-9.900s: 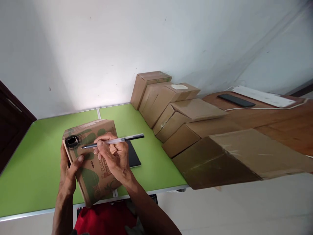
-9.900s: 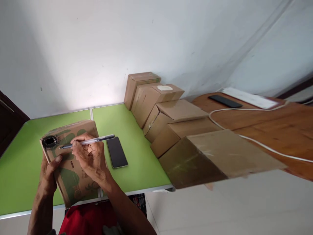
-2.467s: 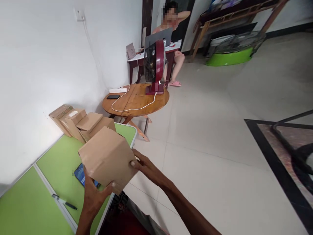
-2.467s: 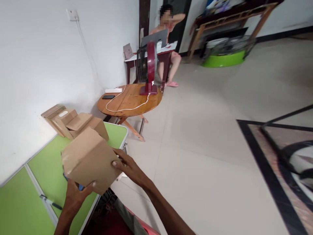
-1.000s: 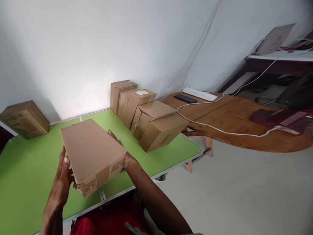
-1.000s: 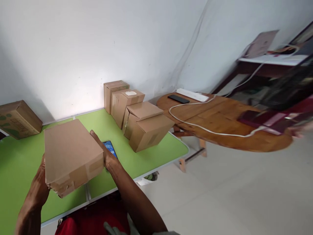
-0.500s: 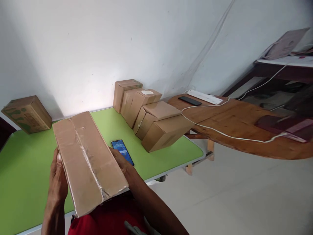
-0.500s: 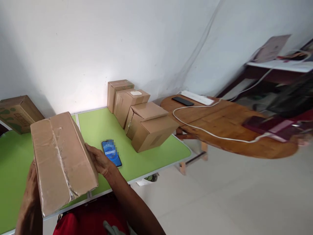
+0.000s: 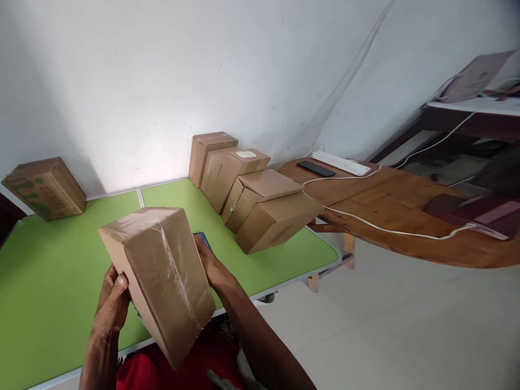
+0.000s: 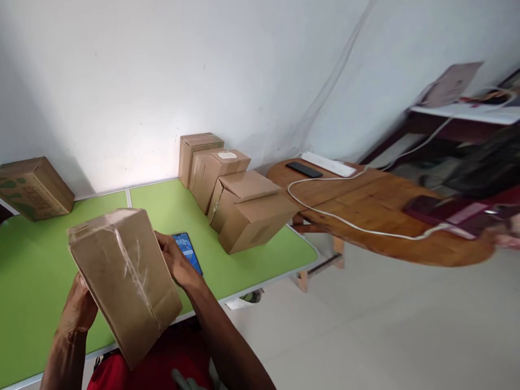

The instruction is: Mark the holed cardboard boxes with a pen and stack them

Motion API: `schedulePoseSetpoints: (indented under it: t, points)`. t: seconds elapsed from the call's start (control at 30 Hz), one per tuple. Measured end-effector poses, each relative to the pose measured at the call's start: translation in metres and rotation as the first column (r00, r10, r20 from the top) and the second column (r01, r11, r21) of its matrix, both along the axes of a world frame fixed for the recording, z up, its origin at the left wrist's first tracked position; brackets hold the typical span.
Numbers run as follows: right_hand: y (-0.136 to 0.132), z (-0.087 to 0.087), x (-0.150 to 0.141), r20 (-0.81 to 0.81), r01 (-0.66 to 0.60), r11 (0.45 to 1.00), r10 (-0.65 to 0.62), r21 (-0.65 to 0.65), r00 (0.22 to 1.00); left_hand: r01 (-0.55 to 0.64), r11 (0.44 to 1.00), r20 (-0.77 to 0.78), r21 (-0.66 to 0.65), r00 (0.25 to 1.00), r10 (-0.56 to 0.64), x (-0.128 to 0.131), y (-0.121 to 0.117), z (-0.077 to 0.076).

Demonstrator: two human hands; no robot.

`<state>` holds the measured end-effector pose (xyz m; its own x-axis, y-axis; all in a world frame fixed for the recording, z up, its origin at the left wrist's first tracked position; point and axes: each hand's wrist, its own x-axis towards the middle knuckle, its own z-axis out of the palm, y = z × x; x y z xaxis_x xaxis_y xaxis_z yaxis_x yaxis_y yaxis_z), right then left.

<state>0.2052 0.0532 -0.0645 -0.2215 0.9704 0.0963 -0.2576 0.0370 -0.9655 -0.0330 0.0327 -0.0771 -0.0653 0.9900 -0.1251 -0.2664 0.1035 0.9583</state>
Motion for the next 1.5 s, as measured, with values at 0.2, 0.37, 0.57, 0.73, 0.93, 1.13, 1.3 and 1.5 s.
schedulePoseSetpoints:
  t: [0.2, 0.37, 0.57, 0.73, 0.93, 1.13, 1.3, 1.5]
  points:
    - [-0.011, 0.017, 0.012, -0.074, -0.162, 0.978, 0.172, 0.129, 0.982, -0.102, 0.974, -0.194, 0.204, 0.971, 0.143, -0.013, -0.004, 0.004]
    - [-0.016, 0.027, -0.003, 0.159, 0.007, 0.989, -0.030, 0.145, 0.987, -0.175, 0.922, -0.209, 0.346, 0.944, 0.257, -0.014, -0.006, 0.006]
    - [-0.031, 0.023, -0.029, 0.173, 0.028, 0.994, -0.046, 0.104, 0.984, -0.224, 0.866, -0.236, 0.447, 0.904, 0.356, -0.014, -0.008, 0.005]
    - [-0.029, 0.020, -0.039, 0.123, 0.091, 0.990, -0.104, 0.108, 0.987, -0.260, 0.854, -0.395, 0.450, 0.800, 0.451, -0.013, -0.017, 0.022]
    - [0.008, 0.010, -0.033, -0.252, 0.140, 0.980, -0.172, -0.142, 0.952, -0.069, 0.861, -0.343, 0.504, 0.899, 0.273, -0.047, -0.017, 0.047]
    - [0.006, 0.001, -0.030, -0.276, 0.192, 0.942, -0.269, -0.276, 0.923, -0.176, 0.827, -0.243, 0.534, 0.905, 0.350, -0.054, -0.010, 0.044]
    - [0.010, -0.006, -0.037, -0.291, 0.215, 0.930, -0.303, -0.299, 0.908, -0.102, 0.865, -0.315, 0.491, 0.905, 0.285, -0.038, -0.012, 0.028]
    - [0.012, -0.004, -0.070, -0.403, 0.362, 0.917, -0.400, -0.169, 0.823, -0.193, 0.962, -0.233, 0.191, 0.944, 0.235, -0.008, -0.025, -0.007]
